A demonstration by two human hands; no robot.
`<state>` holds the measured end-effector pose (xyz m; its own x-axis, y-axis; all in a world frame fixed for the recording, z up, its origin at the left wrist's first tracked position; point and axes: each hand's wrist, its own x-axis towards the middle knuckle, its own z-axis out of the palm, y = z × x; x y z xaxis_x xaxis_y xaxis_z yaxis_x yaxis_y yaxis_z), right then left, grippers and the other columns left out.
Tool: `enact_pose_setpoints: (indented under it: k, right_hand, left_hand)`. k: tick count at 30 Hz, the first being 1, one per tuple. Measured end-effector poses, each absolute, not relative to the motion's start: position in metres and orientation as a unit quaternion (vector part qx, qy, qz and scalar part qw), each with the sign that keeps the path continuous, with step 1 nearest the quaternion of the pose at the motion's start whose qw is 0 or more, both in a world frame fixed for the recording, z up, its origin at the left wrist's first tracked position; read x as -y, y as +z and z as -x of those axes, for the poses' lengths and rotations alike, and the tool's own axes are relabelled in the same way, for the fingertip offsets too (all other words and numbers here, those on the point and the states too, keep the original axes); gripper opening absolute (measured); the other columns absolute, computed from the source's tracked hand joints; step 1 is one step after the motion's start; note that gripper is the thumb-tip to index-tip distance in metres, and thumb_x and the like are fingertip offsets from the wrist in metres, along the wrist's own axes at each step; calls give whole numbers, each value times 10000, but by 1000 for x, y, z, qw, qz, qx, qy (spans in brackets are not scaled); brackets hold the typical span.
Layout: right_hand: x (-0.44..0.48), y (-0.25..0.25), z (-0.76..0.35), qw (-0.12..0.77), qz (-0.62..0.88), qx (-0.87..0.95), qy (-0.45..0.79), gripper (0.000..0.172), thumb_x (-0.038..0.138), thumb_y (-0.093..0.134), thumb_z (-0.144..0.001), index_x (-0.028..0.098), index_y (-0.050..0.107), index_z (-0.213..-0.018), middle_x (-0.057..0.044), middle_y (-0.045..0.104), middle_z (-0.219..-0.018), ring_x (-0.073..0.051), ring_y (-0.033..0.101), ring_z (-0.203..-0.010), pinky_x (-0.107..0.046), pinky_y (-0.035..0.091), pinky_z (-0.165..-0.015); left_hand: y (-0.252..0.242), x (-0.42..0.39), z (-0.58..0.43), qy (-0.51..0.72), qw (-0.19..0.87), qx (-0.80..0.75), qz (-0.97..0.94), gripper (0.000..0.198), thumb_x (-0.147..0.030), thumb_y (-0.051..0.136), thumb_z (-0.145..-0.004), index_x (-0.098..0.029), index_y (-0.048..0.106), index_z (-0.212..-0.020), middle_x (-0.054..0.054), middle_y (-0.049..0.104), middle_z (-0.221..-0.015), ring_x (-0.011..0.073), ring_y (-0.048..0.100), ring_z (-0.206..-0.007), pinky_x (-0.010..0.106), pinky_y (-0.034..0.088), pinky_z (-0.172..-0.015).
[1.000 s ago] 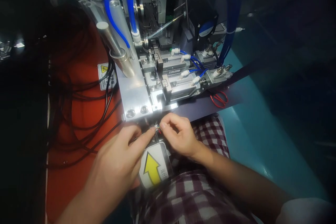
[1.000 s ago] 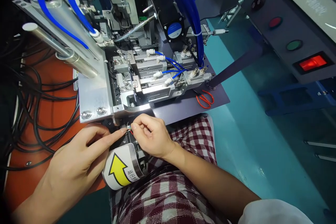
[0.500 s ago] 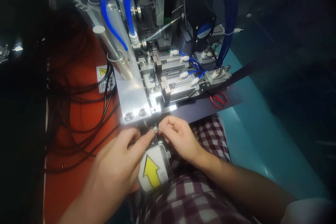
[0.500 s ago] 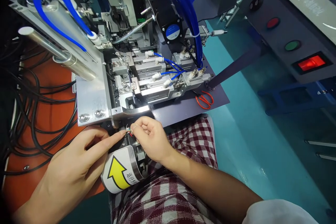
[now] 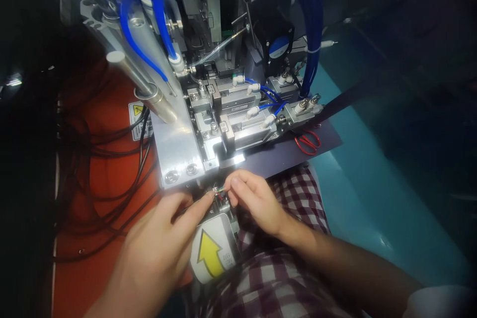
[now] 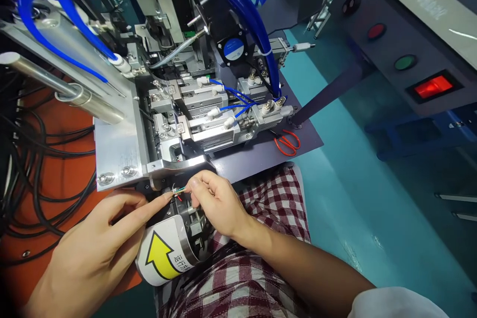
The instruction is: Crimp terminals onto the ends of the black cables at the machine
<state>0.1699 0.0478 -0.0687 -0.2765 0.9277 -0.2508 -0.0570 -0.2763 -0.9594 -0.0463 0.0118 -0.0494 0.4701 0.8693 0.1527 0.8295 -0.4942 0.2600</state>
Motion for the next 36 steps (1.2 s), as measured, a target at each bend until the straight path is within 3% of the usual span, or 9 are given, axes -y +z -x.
enact_pose_setpoints:
  k: [5,13,36]
  right_hand:
    - [-48,-59,-166,368,475,438,669,155,306,628,-868,182,574,-793,35,527,-643,-118,489,-601,-256,409,-559]
    - [-53,-51,-161,359,510,392,677,151,293,642,-809,162,584,-758,42,518,-614,-89,446,-552,-232,367,-521]
    - [-43,-62,-151,421,500,468,595,94,216,592,-886,195,545,-807,45,502,-628,-94,447,-519,-231,356,-475]
  left_hand:
    - [-51,-7,44,144,87,-511,-843,481,-185,407,-963,-338,605,-1373,62,625,-1067,165,666,-808,236,532,-653]
    - [-50,-8,43,144,94,-519,-837,471,-190,412,-964,-331,646,-1346,53,642,-1037,151,651,-773,213,510,-619]
    - [-46,-12,41,149,79,-490,-855,465,-98,412,-941,-237,600,-1343,46,585,-974,155,603,-775,250,453,-641]
